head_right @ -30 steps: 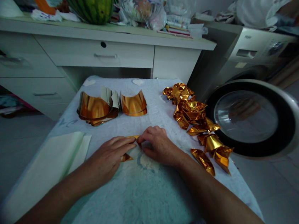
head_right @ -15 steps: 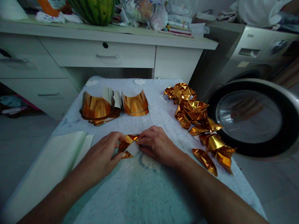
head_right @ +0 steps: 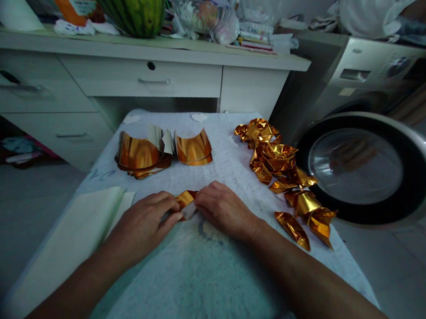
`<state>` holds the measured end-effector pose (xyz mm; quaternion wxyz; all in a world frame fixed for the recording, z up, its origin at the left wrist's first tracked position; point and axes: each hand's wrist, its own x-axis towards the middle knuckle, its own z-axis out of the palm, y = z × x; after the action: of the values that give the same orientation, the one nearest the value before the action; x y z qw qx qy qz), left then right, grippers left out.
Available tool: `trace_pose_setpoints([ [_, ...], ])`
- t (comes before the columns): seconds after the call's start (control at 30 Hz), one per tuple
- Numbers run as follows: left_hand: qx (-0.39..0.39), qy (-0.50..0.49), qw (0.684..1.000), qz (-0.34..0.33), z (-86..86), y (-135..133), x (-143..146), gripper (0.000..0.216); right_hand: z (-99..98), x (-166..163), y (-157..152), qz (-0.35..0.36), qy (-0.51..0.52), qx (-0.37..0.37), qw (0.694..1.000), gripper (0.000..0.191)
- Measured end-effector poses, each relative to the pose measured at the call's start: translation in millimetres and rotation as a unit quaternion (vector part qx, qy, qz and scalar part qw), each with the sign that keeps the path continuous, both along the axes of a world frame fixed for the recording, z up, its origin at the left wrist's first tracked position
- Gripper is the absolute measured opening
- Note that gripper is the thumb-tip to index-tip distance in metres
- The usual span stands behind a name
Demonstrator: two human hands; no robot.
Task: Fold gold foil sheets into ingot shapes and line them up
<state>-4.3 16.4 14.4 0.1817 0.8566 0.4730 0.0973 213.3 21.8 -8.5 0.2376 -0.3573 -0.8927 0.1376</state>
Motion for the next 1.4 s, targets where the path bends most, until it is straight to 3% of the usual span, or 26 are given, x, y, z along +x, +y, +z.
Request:
trace_pose_setpoints([
  [0.13, 0.019, 0.017, 1.000, -0.014, 1.1, -3, 0, 0.025, -1.8, -2, -1, -0.020, 0.031, -0.009, 0.999, 0.016],
  [0.27, 0.035, 0.043, 0.998, -0.011, -0.6, -4, 1, 0.010, 0.3, -2, -2, -0.026, 0.044, -0.021, 0.998, 0.012],
  [0.37, 0.036, 0.056, 0.998, -0.007, -0.5, -4, 2, 0.015, 3.7, 2, -5, -0.015, 0.063, -0.042, 0.997, 0.003],
  [0.5, 0.041, 0.067, 0.997, -0.007, 0.7, -3, 2, 0.018, 3.8, 7, -6, -0.023, 0.082, -0.054, 0.995, 0.032],
  [0.63, 0.072, 0.073, 0.995, -0.013, -3.0, -1, 0, 0.018, -2.7, 6, -4, -0.101, 0.056, -0.038, 0.993, 0.046],
  [0.83, 0.077, 0.063, 0.994, -0.053, -8.1, -1, 1, 0.020, -5.5, 2, 0, -0.077, 0.032, -0.050, 0.995, 0.020],
  [1.1, 0.034, 0.061, 0.998, -0.006, -3.1, -3, 0, 0.013, -7.9, 6, 1, -0.044, 0.003, -0.018, 0.999, 0.010],
  [1.4, 0.050, 0.101, 0.993, -0.032, -9.9, 0, -4, 0.025, -3.3, 6, 1, -0.029, -0.039, -0.031, 0.998, 0.012],
])
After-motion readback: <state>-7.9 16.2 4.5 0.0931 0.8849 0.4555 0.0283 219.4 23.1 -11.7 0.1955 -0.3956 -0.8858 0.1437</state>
